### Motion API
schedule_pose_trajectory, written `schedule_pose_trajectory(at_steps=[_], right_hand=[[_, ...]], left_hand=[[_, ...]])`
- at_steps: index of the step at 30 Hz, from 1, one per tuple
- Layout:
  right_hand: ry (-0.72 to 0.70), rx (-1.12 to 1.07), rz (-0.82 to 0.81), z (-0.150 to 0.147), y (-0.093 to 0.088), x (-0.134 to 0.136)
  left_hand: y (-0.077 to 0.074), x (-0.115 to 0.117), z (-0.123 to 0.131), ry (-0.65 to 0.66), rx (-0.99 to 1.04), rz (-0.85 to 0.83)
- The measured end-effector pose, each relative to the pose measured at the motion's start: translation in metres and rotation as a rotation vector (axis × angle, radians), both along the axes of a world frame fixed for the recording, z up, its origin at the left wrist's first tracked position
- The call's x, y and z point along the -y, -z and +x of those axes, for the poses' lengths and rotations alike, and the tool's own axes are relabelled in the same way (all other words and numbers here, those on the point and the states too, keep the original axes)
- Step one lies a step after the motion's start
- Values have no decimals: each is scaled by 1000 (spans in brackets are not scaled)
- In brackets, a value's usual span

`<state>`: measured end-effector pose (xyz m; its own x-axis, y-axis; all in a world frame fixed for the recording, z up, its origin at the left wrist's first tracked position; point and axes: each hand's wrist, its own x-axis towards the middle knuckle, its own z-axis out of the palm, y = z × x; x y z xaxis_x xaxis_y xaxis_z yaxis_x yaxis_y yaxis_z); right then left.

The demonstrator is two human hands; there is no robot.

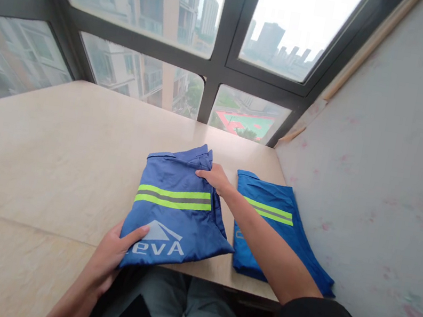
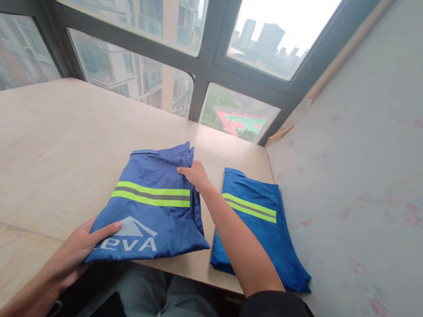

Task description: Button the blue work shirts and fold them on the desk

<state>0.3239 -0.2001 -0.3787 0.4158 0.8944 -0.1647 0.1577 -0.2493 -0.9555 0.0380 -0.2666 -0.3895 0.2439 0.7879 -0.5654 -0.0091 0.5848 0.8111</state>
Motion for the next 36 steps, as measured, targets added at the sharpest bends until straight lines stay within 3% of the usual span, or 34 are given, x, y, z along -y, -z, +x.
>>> schedule_pose_trajectory(at_steps=[7, 12, 17, 21, 28, 32, 36], right_hand=[[85, 3, 74, 67, -53, 57], [295, -12, 58, 138, -61, 120], [495, -119, -18, 202, -44, 169], [580, -157, -58, 232, -23, 188], [568, -223, -116, 245, 23, 188], [548, -246, -118, 241, 48, 187], [541, -202, -109, 239, 59, 190]], left_hand=[[-26, 20, 54, 128, 84, 93], [-22, 47, 125, 241, 142, 192], [-6, 85, 191, 310, 219, 255], [7, 102, 219, 337, 249, 257], [32, 103, 227, 329, 165, 192], [37, 100, 225, 358, 131, 160], [41, 97, 224, 422, 133, 107]])
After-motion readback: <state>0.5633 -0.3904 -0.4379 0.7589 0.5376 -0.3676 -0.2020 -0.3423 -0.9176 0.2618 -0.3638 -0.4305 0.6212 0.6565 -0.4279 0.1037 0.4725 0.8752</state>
